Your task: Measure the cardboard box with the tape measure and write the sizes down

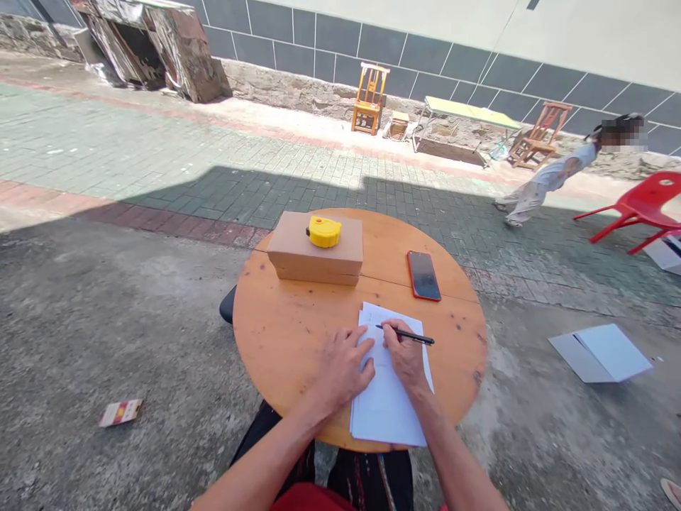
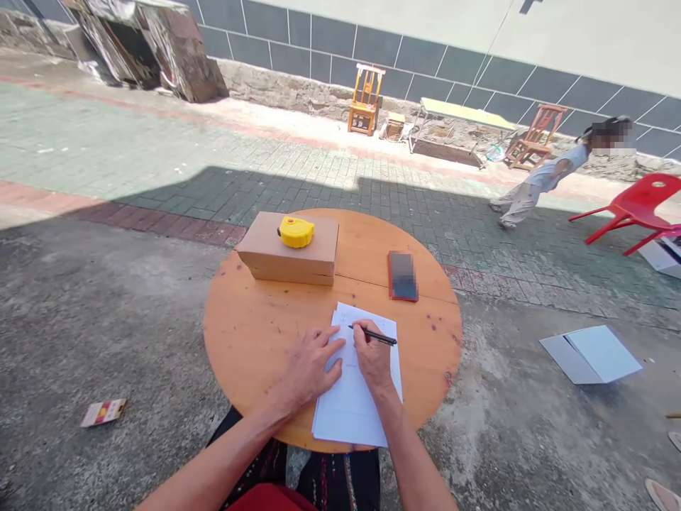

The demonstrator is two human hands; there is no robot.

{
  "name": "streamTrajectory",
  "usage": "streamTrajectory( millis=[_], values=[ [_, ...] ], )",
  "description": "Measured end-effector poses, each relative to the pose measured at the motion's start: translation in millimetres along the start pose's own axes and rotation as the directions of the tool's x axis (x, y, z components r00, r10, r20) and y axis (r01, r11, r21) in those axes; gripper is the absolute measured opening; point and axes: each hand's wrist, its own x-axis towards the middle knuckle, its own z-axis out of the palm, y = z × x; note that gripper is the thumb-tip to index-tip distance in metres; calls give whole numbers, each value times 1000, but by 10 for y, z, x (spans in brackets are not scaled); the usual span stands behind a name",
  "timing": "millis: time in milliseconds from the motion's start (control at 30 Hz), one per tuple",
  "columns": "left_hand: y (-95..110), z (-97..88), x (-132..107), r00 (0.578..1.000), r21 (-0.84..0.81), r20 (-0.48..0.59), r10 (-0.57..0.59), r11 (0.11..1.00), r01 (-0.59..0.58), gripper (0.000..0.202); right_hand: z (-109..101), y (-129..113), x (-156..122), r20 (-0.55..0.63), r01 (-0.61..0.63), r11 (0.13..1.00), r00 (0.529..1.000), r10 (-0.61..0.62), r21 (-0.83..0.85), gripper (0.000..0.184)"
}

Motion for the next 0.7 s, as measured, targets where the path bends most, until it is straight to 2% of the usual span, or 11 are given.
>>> streamTrajectory(
  millis=[367,700],
  values=[
    [-2,-29,13,1000,-16,31,-5,1000,6,31,10,-51,-1,24,5,998,1000,-3,-57,20],
    [-4,-31,16,1000,-18,25,-7,1000,8,30,24,-108,-11,21,-7,999,1000,7,-31,18]
  ],
)
